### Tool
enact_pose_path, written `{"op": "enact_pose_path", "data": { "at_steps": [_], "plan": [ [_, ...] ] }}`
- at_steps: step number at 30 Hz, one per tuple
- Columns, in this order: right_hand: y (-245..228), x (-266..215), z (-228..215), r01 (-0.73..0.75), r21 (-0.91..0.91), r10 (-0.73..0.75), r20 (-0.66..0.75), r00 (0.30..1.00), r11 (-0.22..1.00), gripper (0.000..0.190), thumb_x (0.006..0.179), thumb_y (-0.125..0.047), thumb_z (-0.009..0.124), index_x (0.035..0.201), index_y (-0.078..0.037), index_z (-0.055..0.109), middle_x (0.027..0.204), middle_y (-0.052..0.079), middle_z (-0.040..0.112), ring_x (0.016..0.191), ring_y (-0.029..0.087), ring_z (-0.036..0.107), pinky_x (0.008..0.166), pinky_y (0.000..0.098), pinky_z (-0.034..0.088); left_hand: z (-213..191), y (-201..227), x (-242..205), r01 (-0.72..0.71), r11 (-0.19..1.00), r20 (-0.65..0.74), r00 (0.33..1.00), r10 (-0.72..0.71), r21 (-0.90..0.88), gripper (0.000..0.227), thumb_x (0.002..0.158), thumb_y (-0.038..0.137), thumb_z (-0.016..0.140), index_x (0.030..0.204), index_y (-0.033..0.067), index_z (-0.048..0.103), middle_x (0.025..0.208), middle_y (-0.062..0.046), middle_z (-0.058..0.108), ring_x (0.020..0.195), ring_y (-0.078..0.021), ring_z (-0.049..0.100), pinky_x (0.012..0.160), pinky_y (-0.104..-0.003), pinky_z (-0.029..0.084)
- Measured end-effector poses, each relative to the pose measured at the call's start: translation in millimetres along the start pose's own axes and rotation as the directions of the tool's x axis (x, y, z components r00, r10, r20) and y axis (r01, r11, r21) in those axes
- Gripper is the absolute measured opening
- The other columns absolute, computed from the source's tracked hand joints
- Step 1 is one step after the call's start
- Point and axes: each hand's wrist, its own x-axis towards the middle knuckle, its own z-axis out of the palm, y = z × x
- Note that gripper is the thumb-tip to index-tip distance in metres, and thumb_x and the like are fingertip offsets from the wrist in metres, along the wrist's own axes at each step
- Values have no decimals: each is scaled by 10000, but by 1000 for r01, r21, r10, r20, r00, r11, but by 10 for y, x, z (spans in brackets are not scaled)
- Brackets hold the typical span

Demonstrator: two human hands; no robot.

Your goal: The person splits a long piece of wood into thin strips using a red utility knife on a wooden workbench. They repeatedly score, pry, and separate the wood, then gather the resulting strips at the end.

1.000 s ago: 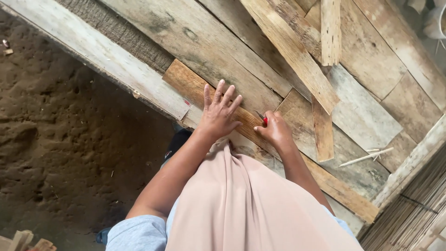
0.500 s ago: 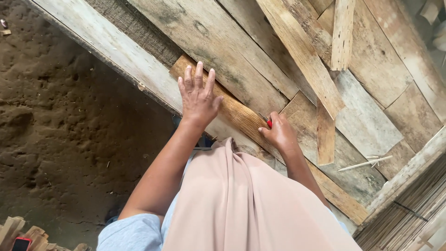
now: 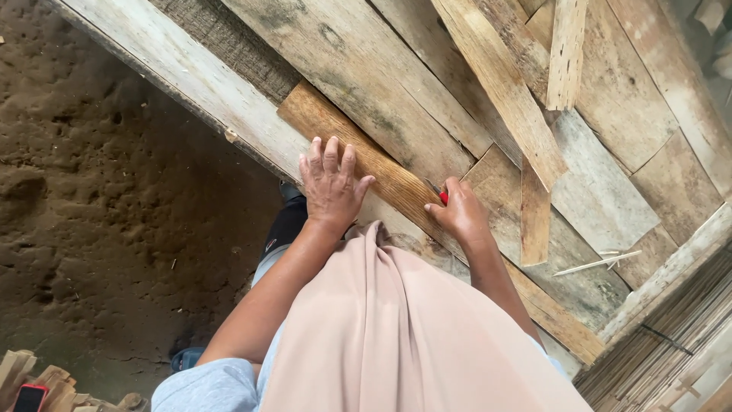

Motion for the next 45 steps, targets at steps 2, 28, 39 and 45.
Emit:
{"op": "enact_pose_path", "data": {
  "at_steps": [2,28,39,45],
  "plan": [
    [8,7,-6,1,-7,-1,-5,1000,1000,452,828,-405,785,1092,-126,546,1122,170,592,1106,442,668,913,561,537,15,-8,4,-4,1000,-8,1000,4,3,746,818,557,787,1365,112,542,1460,-183,430,1438,-472,326,1071,-709,348],
    [-1468,414,-3,608,6,-600,-153,785,794,310,1046,-311,472,1294,-131,516,1051,214,636,1013,483,666,875,595,532,198,-195,17,-12,1000,-242,970,9,-11,299,1027,374,548,1212,168,662,1344,-132,545,1345,-373,487,1024,-520,404],
    [-2183,813,75,567,-342,-615,-42,788,749,338,1055,-450,364,1224,-164,429,895,233,714,880,511,716,786,623,558,53,-196,91,182,983,-320,932,-169,9,630,766,435,777,1243,59,607,1359,-130,527,1299,-312,503,975,-457,389],
    [-2233,898,126,532,-379,-581,-18,814,757,391,1043,-510,358,1227,-180,458,899,224,703,911,501,717,783,625,560,82,-213,70,196,980,-289,937,-195,-27,756,665,491,851,1238,59,615,1360,-118,533,1333,-295,482,1012,-451,368]
  ]
}}
